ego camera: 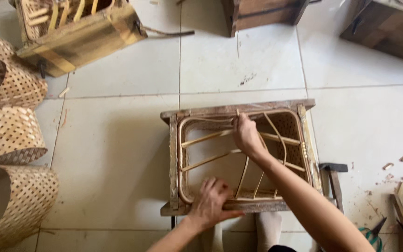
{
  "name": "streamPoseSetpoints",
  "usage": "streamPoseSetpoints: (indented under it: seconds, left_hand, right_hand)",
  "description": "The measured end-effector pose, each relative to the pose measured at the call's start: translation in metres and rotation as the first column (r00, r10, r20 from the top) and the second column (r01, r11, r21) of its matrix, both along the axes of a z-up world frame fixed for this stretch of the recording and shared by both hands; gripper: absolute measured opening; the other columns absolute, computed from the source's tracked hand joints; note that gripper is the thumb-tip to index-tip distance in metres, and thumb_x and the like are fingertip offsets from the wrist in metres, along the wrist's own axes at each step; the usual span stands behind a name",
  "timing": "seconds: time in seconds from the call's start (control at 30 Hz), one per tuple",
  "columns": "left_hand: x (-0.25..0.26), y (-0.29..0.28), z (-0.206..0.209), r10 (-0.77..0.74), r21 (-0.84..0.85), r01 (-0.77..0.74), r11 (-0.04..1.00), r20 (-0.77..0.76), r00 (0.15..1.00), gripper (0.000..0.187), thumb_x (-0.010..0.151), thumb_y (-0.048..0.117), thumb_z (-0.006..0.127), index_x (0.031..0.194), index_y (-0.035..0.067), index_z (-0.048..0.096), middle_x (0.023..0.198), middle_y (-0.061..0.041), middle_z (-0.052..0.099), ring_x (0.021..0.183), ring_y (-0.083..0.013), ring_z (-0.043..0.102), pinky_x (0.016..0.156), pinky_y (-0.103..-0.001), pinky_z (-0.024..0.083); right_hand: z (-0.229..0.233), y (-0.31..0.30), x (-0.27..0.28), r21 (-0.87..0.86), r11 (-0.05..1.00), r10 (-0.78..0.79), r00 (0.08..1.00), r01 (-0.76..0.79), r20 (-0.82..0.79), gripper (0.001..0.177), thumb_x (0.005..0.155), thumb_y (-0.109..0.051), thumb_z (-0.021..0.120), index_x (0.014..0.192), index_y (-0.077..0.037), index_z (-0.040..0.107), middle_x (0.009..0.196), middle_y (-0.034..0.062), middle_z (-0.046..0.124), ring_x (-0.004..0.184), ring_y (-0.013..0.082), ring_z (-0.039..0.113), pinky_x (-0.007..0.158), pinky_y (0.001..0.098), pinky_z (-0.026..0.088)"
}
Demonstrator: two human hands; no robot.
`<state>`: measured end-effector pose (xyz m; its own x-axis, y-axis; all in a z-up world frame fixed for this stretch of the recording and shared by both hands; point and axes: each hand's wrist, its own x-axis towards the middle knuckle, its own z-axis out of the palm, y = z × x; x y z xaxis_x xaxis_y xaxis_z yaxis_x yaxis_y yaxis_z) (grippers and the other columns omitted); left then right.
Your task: The person weaves a rectangular basket by inserting and securing bamboo strips into a wooden mold. They use a hammer to tap the strips into place and adjust the frame to ensure a tight fit.
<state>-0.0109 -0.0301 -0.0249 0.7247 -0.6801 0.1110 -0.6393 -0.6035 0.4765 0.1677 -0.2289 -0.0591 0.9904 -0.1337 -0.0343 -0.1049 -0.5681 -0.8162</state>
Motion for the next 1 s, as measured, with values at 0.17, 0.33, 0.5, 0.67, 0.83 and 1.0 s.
streamPoseSetpoints:
  seconds: [0.17, 0.33, 0.5, 0.67, 0.83, 1.0]
  left_hand:
    - [0.161, -0.031, -0.039, 0.278, -0.158, -0.247, 0.956, 0.227, 0.933, 0.039, 0.085, 0.020, 0.076, 0.119, 0.004, 0.069, 0.137, -0.018, 0.061, 0.131, -0.0415, 0.054, 0.112, -0.061, 0.043]
    - [0.215, -0.046, -0.066, 0.312, -0.152, -0.277, 0.949, 0.311, 0.898, 0.023, 0.092, 0.011, 0.074, 0.115, 0.010, 0.071, 0.134, -0.011, 0.067, 0.131, -0.0402, 0.058, 0.114, -0.065, 0.040]
    - [0.214, -0.055, -0.089, 0.403, -0.187, -0.360, 0.914, 0.322, 0.857, 0.018, 0.095, 0.012, 0.069, 0.112, 0.012, 0.074, 0.133, -0.007, 0.069, 0.133, -0.0381, 0.058, 0.116, -0.068, 0.036]
    - [0.212, -0.060, -0.095, 0.447, -0.220, -0.395, 0.892, 0.302, 0.842, 0.015, 0.099, 0.018, 0.064, 0.107, 0.013, 0.075, 0.132, -0.005, 0.070, 0.133, -0.0367, 0.058, 0.118, -0.071, 0.029]
    - [0.210, -0.061, -0.094, 0.465, -0.195, -0.425, 0.884, 0.285, 0.838, 0.022, 0.104, 0.024, 0.057, 0.103, 0.014, 0.076, 0.131, -0.004, 0.071, 0.134, -0.0353, 0.058, 0.118, -0.072, 0.027]
    - [0.209, -0.062, -0.093, 0.476, -0.219, -0.428, 0.877, 0.276, 0.835, 0.029, 0.106, 0.028, 0.051, 0.101, 0.014, 0.076, 0.130, -0.003, 0.072, 0.133, -0.0360, 0.058, 0.118, -0.072, 0.025]
  right_hand:
    - [-0.041, -0.006, 0.001, -0.079, 0.994, 0.082, 0.996, -0.079, 0.044, 0.019, 0.098, -0.010, 0.053, 0.092, 0.007, 0.053, 0.072, 0.0271, 0.066, 0.065, 0.0404, 0.070, 0.050, 0.0453, 0.055]
    - [-0.044, -0.009, -0.002, -0.219, 0.972, 0.097, 0.994, -0.082, 0.058, 0.017, 0.097, -0.007, 0.058, 0.093, 0.009, 0.053, 0.076, 0.0300, 0.067, 0.073, 0.0434, 0.073, 0.056, 0.0455, 0.059]
    - [-0.039, -0.012, -0.002, -0.346, 0.914, 0.213, 0.977, -0.210, -0.028, 0.027, 0.087, -0.009, 0.066, 0.092, 0.013, 0.050, 0.072, 0.0292, 0.067, 0.070, 0.0407, 0.074, 0.054, 0.0437, 0.060]
    - [-0.051, -0.020, 0.002, -0.423, 0.883, 0.221, 0.975, -0.205, -0.013, 0.017, 0.089, -0.002, 0.059, 0.093, 0.013, 0.054, 0.077, 0.0303, 0.066, 0.069, 0.0419, 0.073, 0.054, 0.0431, 0.060]
    - [-0.070, -0.024, 0.006, -0.473, 0.834, 0.283, 0.956, -0.284, -0.076, 0.019, 0.089, -0.003, 0.059, 0.093, 0.015, 0.055, 0.081, 0.0304, 0.064, 0.071, 0.0407, 0.073, 0.055, 0.0429, 0.060]
    - [-0.070, -0.026, 0.005, -0.497, 0.796, 0.347, 0.933, -0.345, -0.092, 0.016, 0.092, -0.001, 0.057, 0.091, 0.015, 0.058, 0.088, 0.0274, 0.060, 0.072, 0.0382, 0.072, 0.058, 0.0419, 0.061]
